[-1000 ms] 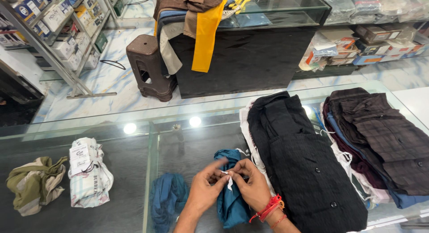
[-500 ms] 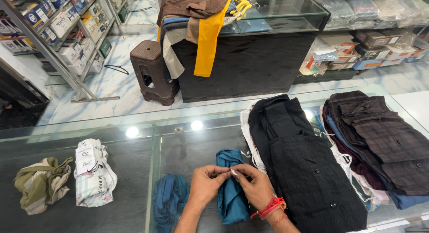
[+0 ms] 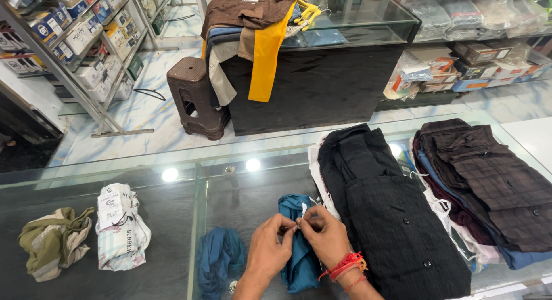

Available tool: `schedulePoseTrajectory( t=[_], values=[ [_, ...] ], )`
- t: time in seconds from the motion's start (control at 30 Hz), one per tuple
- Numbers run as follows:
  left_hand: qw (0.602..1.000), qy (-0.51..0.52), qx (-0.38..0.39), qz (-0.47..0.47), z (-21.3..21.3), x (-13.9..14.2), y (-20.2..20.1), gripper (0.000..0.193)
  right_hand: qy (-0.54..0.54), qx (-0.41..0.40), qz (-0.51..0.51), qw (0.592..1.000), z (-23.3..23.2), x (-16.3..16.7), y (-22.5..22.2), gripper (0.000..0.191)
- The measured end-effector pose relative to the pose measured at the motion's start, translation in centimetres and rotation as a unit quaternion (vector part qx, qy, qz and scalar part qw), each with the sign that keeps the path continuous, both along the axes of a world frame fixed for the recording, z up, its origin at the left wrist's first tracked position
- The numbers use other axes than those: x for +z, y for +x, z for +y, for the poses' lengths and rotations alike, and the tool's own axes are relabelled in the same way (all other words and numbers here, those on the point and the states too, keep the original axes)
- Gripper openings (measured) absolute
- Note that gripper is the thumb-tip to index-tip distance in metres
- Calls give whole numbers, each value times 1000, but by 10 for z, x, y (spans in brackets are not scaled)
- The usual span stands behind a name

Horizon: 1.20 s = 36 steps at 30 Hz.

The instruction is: The person folds a blue shirt and secures it with a white elastic band. They then pick up a black shirt, fold it, and begin to secure it with a band. The folded shirts are placed on a glass display counter.

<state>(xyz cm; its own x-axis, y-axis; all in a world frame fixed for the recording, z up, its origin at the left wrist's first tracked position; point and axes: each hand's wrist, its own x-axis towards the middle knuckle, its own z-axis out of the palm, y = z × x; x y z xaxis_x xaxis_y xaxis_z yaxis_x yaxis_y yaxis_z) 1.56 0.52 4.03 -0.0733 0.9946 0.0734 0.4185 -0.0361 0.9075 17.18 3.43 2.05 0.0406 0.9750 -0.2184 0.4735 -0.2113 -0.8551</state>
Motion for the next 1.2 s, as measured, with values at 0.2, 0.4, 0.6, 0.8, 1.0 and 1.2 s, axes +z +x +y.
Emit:
schedulePoseTrajectory(
  t=[0.2, 0.4, 0.6, 0.8, 1.0, 1.2],
  values=[
    [999, 37, 16, 32, -3, -1, 1, 7, 110, 122, -8, 986, 5, 13, 9, 19],
    [999, 20, 31, 11, -3, 0, 2, 8, 112, 150, -36, 982, 3, 14, 12, 12],
    [995, -59, 50, -60, 0, -4, 2, 9, 3, 203, 124, 971, 13, -5, 21, 13],
    [993, -93, 25, -66, 8, -11, 0, 13, -63, 215, 75, 972, 24, -12, 27, 13],
    [992, -74, -16, -106, 12, -20, -5, 12, -13, 208, 61, 976, 21, -6, 22, 14],
    [987, -85, -18, -135, 18, -27, -7, 11, 117, 164, -29, 979, 8, 8, 17, 16]
  ],
)
